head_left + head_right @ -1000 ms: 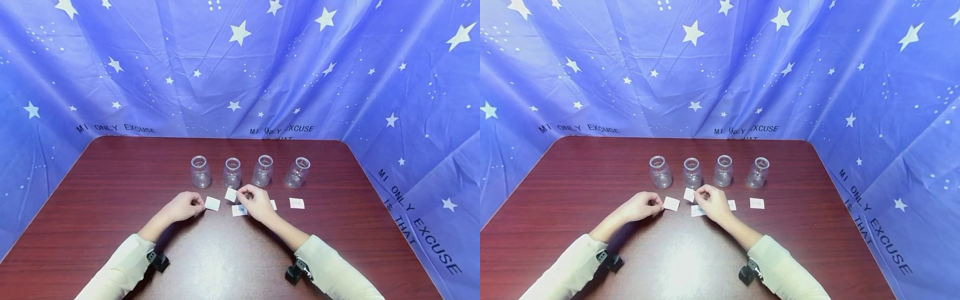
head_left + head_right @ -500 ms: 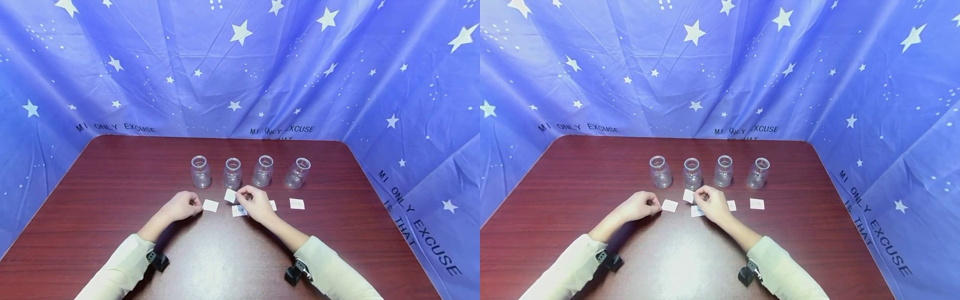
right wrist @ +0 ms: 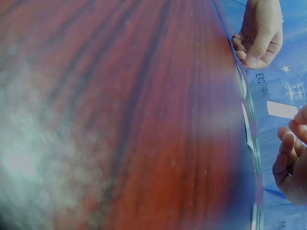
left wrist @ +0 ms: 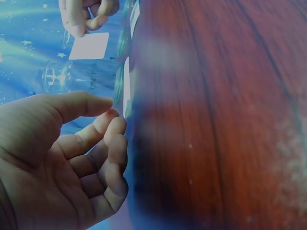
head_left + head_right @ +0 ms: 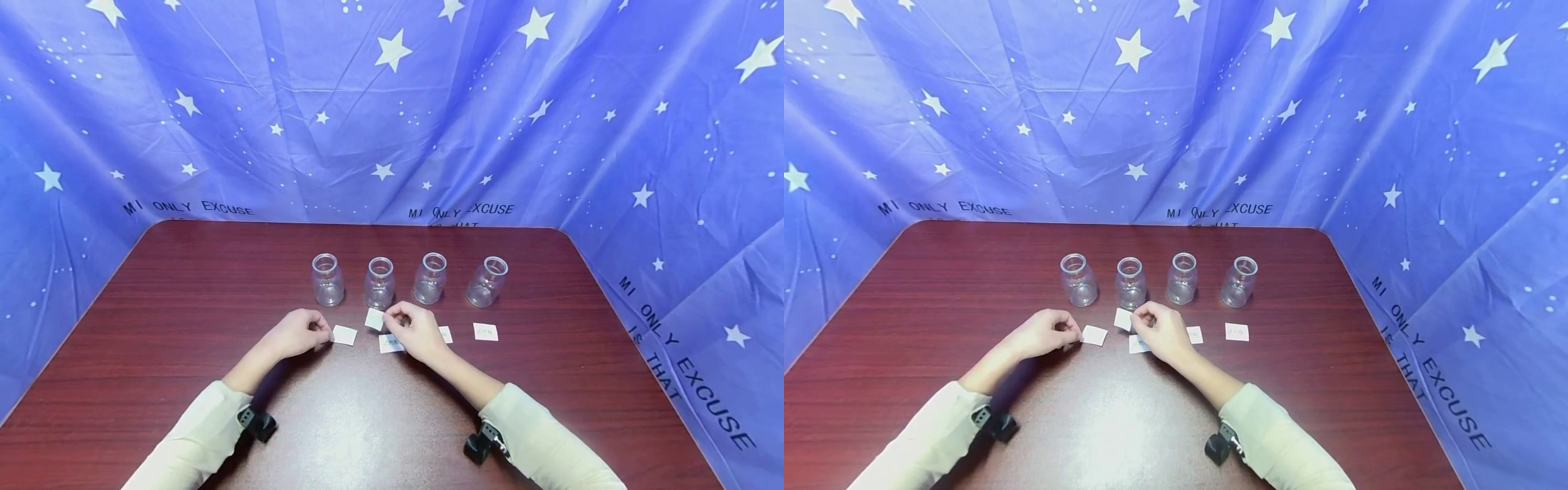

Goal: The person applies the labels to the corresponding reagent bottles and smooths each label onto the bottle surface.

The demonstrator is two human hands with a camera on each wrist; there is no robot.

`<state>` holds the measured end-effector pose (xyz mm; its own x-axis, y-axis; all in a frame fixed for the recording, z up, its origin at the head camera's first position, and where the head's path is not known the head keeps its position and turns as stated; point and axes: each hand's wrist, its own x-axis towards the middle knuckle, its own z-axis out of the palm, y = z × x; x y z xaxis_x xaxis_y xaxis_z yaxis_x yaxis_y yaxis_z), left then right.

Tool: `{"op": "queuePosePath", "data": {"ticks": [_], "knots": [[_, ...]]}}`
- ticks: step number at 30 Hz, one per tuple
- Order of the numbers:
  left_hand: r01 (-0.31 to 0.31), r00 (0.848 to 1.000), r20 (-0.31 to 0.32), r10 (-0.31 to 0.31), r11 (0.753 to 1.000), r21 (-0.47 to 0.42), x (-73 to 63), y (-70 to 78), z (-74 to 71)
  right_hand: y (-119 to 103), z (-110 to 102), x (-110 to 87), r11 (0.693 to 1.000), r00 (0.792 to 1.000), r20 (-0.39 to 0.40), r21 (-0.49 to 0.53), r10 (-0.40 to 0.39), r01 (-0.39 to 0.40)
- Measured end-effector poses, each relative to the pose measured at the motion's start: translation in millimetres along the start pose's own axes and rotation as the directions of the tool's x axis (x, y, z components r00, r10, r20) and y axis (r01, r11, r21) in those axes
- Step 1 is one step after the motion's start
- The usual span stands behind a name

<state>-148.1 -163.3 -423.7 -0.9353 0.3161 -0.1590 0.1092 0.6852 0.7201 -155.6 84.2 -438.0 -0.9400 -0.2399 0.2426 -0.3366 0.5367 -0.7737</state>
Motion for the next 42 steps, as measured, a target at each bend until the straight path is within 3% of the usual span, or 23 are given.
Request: {"op": "queuePosePath", "data": {"ticks": [12,22,34,42], "knots": [[-0.052,0.994,-0.096,0.048,0.998,-0.042,5.4,13.5,4.8,-7,2,-0.2,0.999,0.999,-0.012,-0.036,-0.032,0.032],[-0.155,0.979,-0.144,0.147,0.986,-0.053,9.2,24.1,11.6,-11,6,-0.3,0.989,0.991,-0.038,-0.086,-0.127,0.123],[-0.206,0.969,-0.168,0.184,0.970,-0.128,8.4,29.8,14.9,-15,11,-3.2,0.964,0.968,-0.049,-0.118,-0.247,0.240],[-0.182,0.972,-0.182,0.149,0.966,-0.183,7.5,29.4,17.6,-17,14,-6.8,0.914,0.925,-0.060,-0.187,-0.375,0.359]]}}
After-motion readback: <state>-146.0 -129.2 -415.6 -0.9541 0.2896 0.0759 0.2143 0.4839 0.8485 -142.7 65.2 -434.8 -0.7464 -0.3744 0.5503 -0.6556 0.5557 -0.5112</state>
